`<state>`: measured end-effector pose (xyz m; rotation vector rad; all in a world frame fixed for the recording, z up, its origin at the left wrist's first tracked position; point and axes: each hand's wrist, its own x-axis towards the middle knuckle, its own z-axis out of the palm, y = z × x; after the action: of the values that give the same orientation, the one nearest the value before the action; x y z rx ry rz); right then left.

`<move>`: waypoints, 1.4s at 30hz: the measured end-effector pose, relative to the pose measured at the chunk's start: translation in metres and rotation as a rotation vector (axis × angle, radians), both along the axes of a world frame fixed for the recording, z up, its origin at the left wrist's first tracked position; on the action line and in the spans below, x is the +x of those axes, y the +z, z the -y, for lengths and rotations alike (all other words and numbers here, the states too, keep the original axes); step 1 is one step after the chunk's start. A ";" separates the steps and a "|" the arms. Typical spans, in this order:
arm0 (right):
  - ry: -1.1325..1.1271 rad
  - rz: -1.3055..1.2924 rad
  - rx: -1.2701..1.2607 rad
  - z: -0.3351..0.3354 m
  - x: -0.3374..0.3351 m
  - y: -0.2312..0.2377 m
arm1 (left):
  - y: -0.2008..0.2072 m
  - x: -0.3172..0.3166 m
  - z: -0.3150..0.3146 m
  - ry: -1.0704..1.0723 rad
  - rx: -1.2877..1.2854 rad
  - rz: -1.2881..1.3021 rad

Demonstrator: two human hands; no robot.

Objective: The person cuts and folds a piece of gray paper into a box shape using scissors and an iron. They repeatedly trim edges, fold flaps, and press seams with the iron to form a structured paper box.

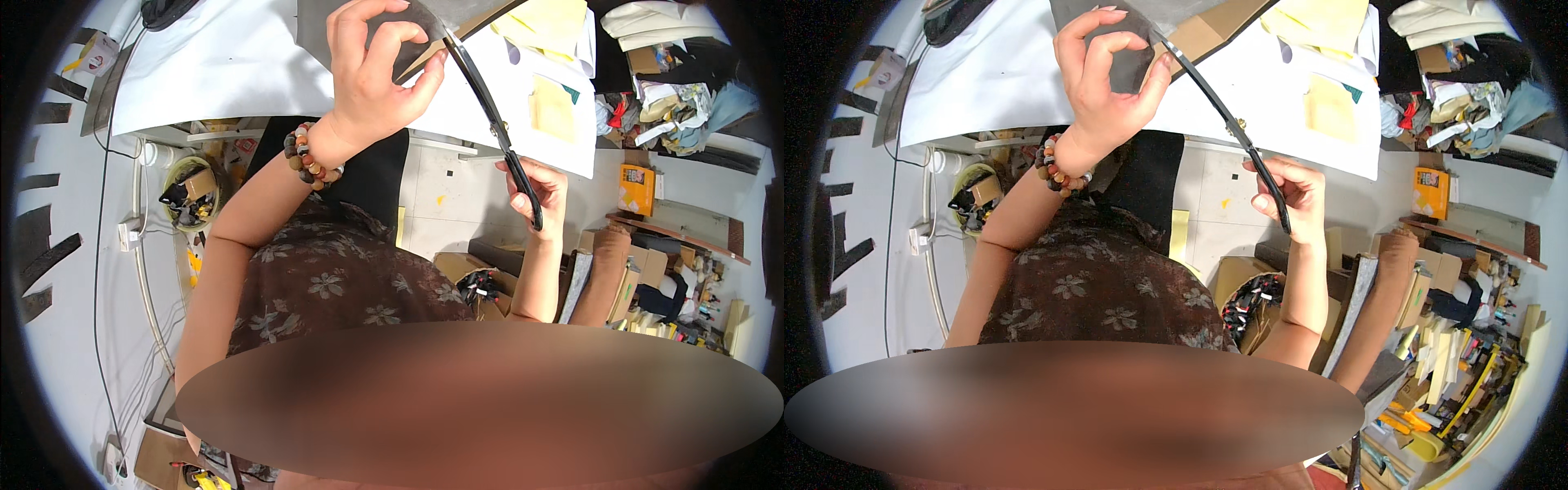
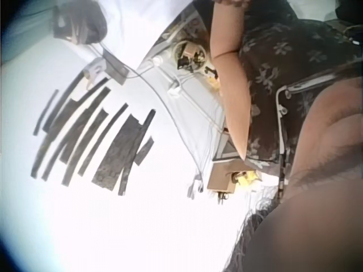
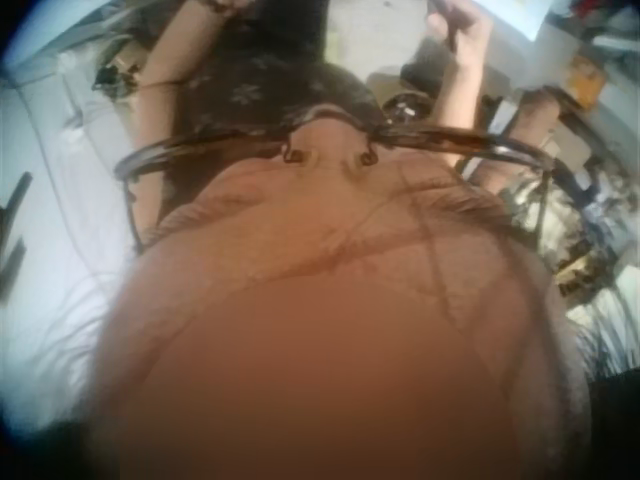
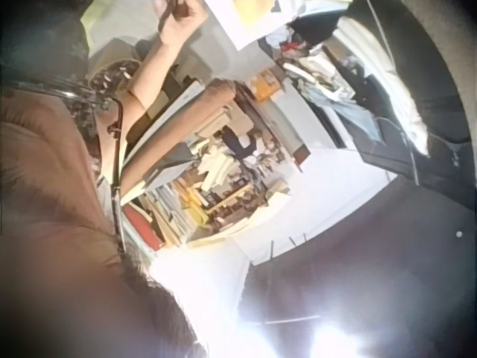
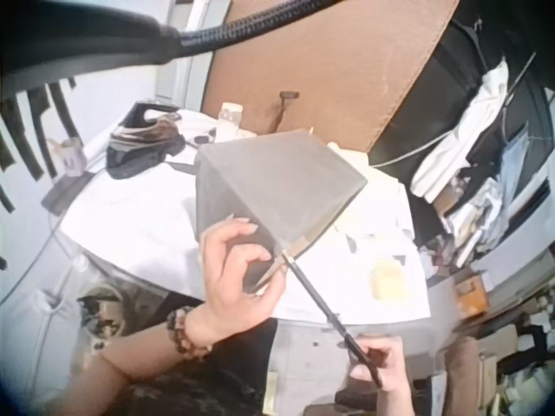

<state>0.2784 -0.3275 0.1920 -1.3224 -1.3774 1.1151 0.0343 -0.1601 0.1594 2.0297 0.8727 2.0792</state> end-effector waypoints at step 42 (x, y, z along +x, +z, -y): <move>-0.039 0.209 0.030 -0.014 0.018 0.023 | -0.025 0.016 -0.035 0.041 0.054 0.051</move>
<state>0.2960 -0.3134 0.2155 -1.4703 -1.5060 0.9476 0.0500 -0.1249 0.1347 1.9917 0.8657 2.1892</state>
